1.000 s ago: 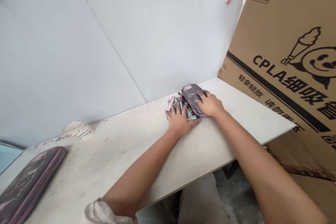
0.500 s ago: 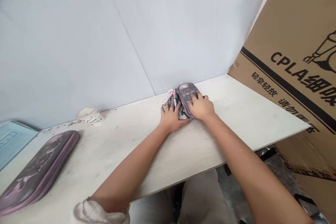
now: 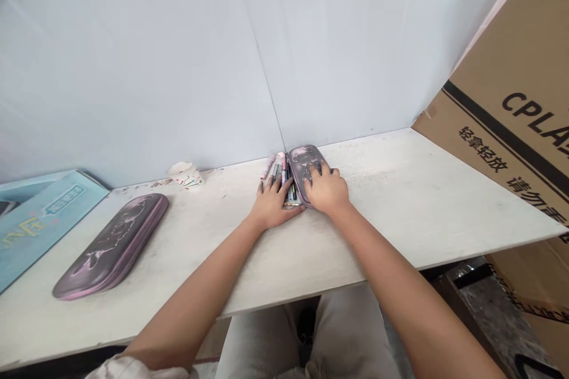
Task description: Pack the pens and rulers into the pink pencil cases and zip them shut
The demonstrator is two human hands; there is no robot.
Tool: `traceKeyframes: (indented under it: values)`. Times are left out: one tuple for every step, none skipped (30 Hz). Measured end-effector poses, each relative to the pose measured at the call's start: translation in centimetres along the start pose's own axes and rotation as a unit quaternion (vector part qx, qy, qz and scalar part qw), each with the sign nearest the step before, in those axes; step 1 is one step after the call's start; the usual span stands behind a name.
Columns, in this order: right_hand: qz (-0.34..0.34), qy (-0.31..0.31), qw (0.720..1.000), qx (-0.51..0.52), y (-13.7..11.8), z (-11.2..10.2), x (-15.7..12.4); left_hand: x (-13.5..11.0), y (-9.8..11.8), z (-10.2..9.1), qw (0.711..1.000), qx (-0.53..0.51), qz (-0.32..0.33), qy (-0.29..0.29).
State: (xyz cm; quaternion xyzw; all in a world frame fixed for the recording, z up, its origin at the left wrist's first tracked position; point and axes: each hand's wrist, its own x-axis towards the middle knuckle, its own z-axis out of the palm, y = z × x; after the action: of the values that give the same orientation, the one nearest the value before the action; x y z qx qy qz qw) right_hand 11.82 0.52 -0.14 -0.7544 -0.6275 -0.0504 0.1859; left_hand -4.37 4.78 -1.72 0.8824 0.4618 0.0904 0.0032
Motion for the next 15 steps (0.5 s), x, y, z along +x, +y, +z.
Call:
traceKeyframes:
  values:
    - [-0.001,0.001,1.0,0.003,-0.1,0.0,-0.1,-0.1,-0.2,0.0,1.0,-0.003,0.0,0.003]
    - [0.0,0.001,1.0,0.007,-0.1,0.1,-0.1,-0.2,-0.3,0.0,1.0,-0.007,0.001,0.005]
    - [0.003,0.003,1.0,0.013,-0.1,0.1,-0.2,-0.2,-0.3,0.0,1.0,-0.012,0.004,0.007]
    - [0.007,0.008,1.0,0.019,-0.1,0.2,-0.2,-0.2,-0.3,0.0,1.0,-0.018,0.008,0.008]
    - [0.01,0.015,0.999,0.026,-0.1,0.2,-0.3,-0.2,-0.3,0.0,1.0,-0.026,0.012,0.007]
    - [0.01,0.027,0.999,0.033,-0.2,0.3,-0.4,-0.2,-0.3,-0.1,0.999,-0.037,0.016,0.004]
    - [0.006,0.043,0.998,0.04,-0.3,0.3,-0.5,-0.2,-0.3,-0.3,0.999,-0.051,0.017,0.002]
    - [-0.005,0.065,0.997,0.049,-0.5,0.3,-0.6,-0.2,-0.3,-0.5,0.997,-0.071,0.017,0.002]
    - [-0.02,0.092,0.994,0.06,-0.7,0.3,-0.7,-0.3,-0.3,-0.8,0.995,-0.097,0.015,0.006]
    - [-0.036,0.124,0.989,0.073,-0.9,0.2,-0.8,-0.4,-0.2,-1.2,0.991,-0.131,0.018,0.016]
    - [-0.051,0.16,0.982,0.088,-1.2,0.2,-0.9,-0.5,0.0,-1.7,0.984,-0.172,0.025,0.032]
    - [-0.064,0.199,0.973,0.102,-1.4,0.1,-1.1,-0.7,0.1,-2.1,0.973,-0.221,0.034,0.052]
    - [-0.076,0.237,0.962,0.115,-1.6,0.0,-1.2,-0.9,0.4,-2.5,0.958,-0.274,0.043,0.078]
    - [-0.089,0.272,0.95,0.125,-1.7,0.0,-1.3,-1.0,0.6,-2.8,0.938,-0.327,0.05,0.107]
    - [-0.109,0.3,0.938,0.132,-1.9,0.0,-1.4,-1.2,0.9,-3.1,0.915,-0.375,0.051,0.14]
